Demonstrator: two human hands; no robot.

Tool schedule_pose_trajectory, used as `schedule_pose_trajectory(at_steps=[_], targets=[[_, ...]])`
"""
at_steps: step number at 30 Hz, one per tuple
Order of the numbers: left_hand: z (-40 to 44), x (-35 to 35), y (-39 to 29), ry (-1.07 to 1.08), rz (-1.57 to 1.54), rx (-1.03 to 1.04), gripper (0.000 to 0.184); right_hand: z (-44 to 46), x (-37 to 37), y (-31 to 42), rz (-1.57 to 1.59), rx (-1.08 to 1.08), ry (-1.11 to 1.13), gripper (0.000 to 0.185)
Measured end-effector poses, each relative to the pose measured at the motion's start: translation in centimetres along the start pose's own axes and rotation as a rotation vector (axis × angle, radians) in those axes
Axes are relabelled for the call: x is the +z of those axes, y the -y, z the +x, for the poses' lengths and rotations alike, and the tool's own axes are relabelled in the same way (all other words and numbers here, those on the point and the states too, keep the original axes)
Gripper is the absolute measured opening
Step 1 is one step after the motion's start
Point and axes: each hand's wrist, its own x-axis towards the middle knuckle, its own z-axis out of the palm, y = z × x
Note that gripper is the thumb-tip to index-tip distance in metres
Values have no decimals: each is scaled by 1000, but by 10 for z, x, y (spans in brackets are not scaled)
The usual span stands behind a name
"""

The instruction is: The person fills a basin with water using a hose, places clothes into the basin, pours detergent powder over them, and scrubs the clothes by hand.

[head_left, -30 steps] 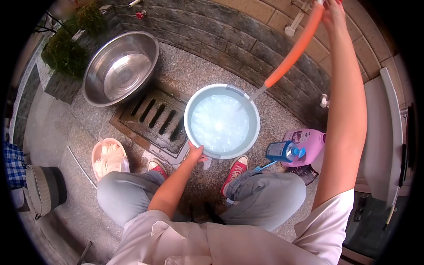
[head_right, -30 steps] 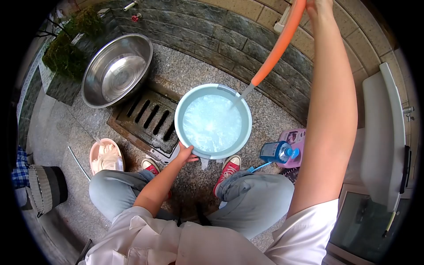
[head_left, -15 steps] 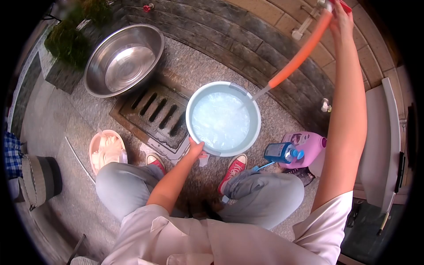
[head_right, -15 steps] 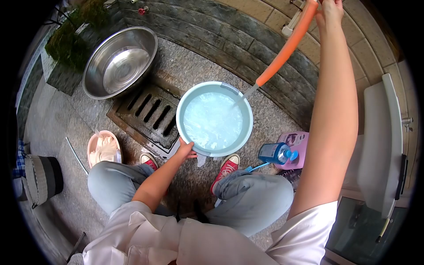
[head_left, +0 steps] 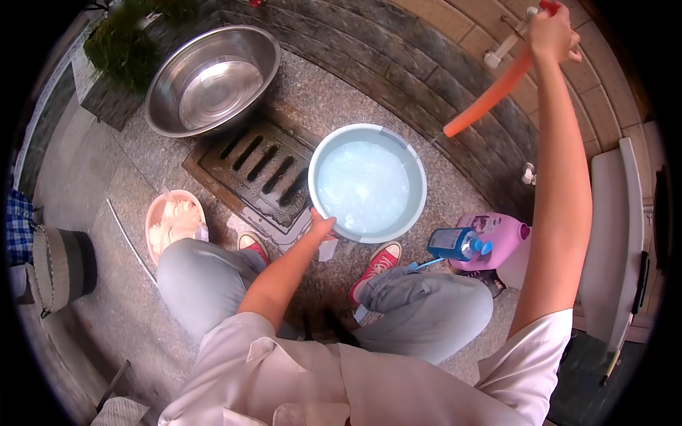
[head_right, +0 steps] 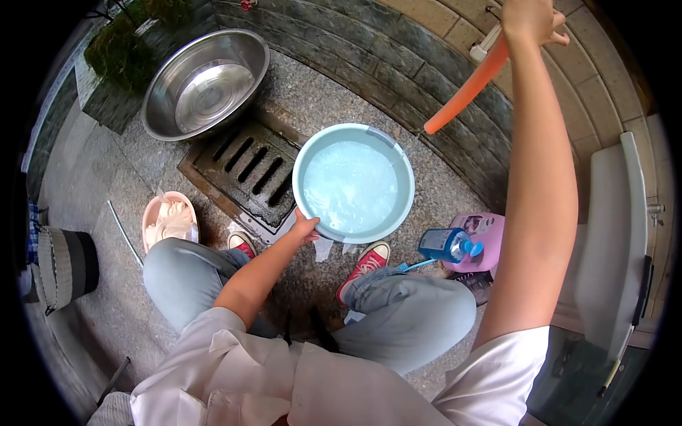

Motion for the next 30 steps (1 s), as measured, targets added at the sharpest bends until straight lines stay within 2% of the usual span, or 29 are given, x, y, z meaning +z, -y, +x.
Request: schedule_pose_trajectory(at_steps=[4,5,6,7,8,9,12,13,15,16,17,19,20,22,23,25,30], targets=[[1,-2,-1,-4,39,-9,61,2,-37,17,21,103,244,14],[1,-3,-3,3,59,-11,63,-1,-33,1,357,152,252,21],[10,-5,3,1,63,-7,63,-13,-32,-7,256,25,178,26],[19,-7,9,-100,76,147,64,-30,-33,-15,151,-103,105,32],[34,-9,17,-197,88,303,65,-54,-41,-19,416,-117,26,24],[52,-16,21,-258,67,357,79,-85,-61,-13,606,17,61,34],[70,-29,4,-348,100,397,62,-211,-85,-34,728,417,111,35],[46,-30,-18,-333,128,418,45,-258,-100,-41,568,520,243,36],[61,-34,-32,-365,122,410,41,-364,-120,-71,274,641,535,37],[69,-37,-34,-397,116,402,38,-416,-133,-85,109,755,656,45],[77,-38,-37,-360,77,402,36,-426,-152,-75,-80,937,842,56],[87,-42,-42,-377,145,393,36,-503,-168,-99,-157,972,856,64],[92,-44,-45,-391,214,380,35,-509,-175,-100,-151,970,860,64],[85,-41,-50,-412,298,389,34,-521,-190,-99,114,1285,826,64],[82,-42,-52,-399,330,400,34,-525,-188,-100,115,1291,841,64],[76,-45,-51,-365,350,405,35,-531,-190,-113,160,1435,870,62],[59,-55,-26,-433,303,379,33,-525,-186,-109,94,1436,946,55]])
